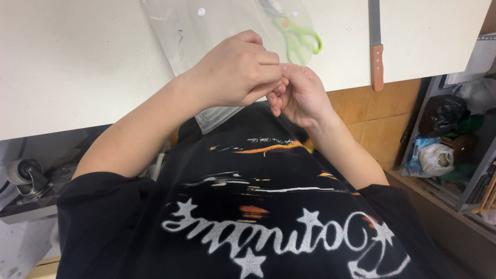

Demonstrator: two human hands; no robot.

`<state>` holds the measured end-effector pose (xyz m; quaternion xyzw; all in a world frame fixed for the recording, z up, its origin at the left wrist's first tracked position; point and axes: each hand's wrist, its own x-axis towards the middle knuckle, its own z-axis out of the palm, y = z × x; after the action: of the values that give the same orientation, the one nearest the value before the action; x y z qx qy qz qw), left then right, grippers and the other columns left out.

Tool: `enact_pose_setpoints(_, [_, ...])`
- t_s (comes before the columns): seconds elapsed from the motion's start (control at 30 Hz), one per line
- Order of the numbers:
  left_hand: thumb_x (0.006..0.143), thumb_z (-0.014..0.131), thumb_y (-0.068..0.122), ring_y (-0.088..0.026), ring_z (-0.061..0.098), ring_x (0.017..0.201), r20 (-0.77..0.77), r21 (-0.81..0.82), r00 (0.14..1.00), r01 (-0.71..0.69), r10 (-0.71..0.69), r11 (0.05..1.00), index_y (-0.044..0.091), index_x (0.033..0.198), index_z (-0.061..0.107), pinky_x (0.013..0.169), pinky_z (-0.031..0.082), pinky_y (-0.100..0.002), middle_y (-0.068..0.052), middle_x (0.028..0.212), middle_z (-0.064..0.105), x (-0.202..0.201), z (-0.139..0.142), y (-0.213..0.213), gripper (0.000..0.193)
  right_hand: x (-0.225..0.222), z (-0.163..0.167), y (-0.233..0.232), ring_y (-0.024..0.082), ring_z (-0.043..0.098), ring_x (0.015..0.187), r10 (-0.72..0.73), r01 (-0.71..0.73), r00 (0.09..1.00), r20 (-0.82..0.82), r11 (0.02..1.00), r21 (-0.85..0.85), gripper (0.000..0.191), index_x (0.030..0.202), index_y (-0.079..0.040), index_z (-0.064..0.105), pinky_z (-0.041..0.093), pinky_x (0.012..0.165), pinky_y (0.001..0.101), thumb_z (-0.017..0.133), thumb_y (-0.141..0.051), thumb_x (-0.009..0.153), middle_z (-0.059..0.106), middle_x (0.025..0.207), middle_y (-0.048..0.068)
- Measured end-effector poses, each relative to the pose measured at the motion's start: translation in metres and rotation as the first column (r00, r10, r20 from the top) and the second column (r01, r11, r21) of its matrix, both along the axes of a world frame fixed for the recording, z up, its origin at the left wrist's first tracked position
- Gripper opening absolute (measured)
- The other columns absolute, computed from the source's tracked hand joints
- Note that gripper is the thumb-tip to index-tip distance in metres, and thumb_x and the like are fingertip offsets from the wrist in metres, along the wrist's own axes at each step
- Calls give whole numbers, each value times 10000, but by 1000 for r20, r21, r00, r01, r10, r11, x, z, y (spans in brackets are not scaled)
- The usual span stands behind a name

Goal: The person places a clear plastic sheet on a white worktable and cuts it with a long blade, then picks up green-handled scissors and trims the plastic sheet, repositioning and flattening it on the table between cuts.

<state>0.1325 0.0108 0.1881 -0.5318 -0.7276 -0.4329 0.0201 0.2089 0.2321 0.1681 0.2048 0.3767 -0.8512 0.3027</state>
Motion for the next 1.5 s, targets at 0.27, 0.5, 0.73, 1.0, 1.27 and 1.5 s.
enact_pose_setpoints(0.27, [1003, 741, 187, -206, 629, 828, 16, 34, 1000, -2, 2, 999, 120, 955, 693, 913, 509, -366, 0, 861, 627, -2, -1, 0, 96, -1, 3, 2, 190, 654, 685, -33, 32, 999, 41, 999, 11, 309, 920, 6, 563, 550, 511, 313, 476, -202, 1131, 555, 770, 66])
enact_pose_setpoints(0.5, [1019, 763, 272, -249, 653, 910, 227, 9, 974, 2, -3, 1000, 133, 947, 724, 902, 481, -415, 0, 877, 684, -10, 2, -4, 161, -7, 11, 10, 247, 692, 733, -1, 4, 998, 59, 998, -60, 348, 865, -58, 498, 558, 483, 362, 468, -281, 1131, 561, 757, 97])
enact_pose_setpoints(0.73, [981, 776, 254, -205, 656, 854, 270, -33, 963, -4, 12, 999, 156, 902, 735, 955, 443, -410, 49, 804, 695, -18, 7, -2, 132, -11, 14, 11, 285, 690, 753, 51, -52, 993, -107, 999, -3, 322, 956, 1, 536, 582, 534, 408, 501, -274, 1120, 532, 788, 98])
enact_pose_setpoints(1.0, [933, 804, 283, -183, 648, 759, 244, -99, 968, -38, 61, 994, 183, 871, 754, 915, 425, -400, 50, 737, 681, -20, 12, 1, 127, -14, 10, 12, 287, 696, 776, 71, -71, 988, -134, 997, 5, 282, 984, 22, 560, 588, 563, 403, 521, -224, 1117, 554, 820, 104])
enact_pose_setpoints(1.27, [775, 889, 424, -167, 662, 806, 194, -224, 978, -36, 81, 974, 177, 897, 699, 908, 388, -422, 70, 792, 680, -22, 18, 4, 335, -16, 1, 16, 269, 700, 780, 66, -59, 989, -133, 997, 59, 225, 1011, 10, 572, 597, 574, 404, 547, -200, 1086, 605, 853, 108])
enact_pose_setpoints(1.5, [738, 903, 552, -312, 517, 1246, -93, -98, 958, -279, 270, 955, 115, 1214, 644, 1145, 264, -603, -97, 1244, 593, -8, 27, 2, 697, -13, 1, 17, 237, 663, 734, -20, 28, 987, -158, 998, 48, 215, 1026, -20, 571, 601, 601, 405, 528, -220, 1092, 596, 862, 83])
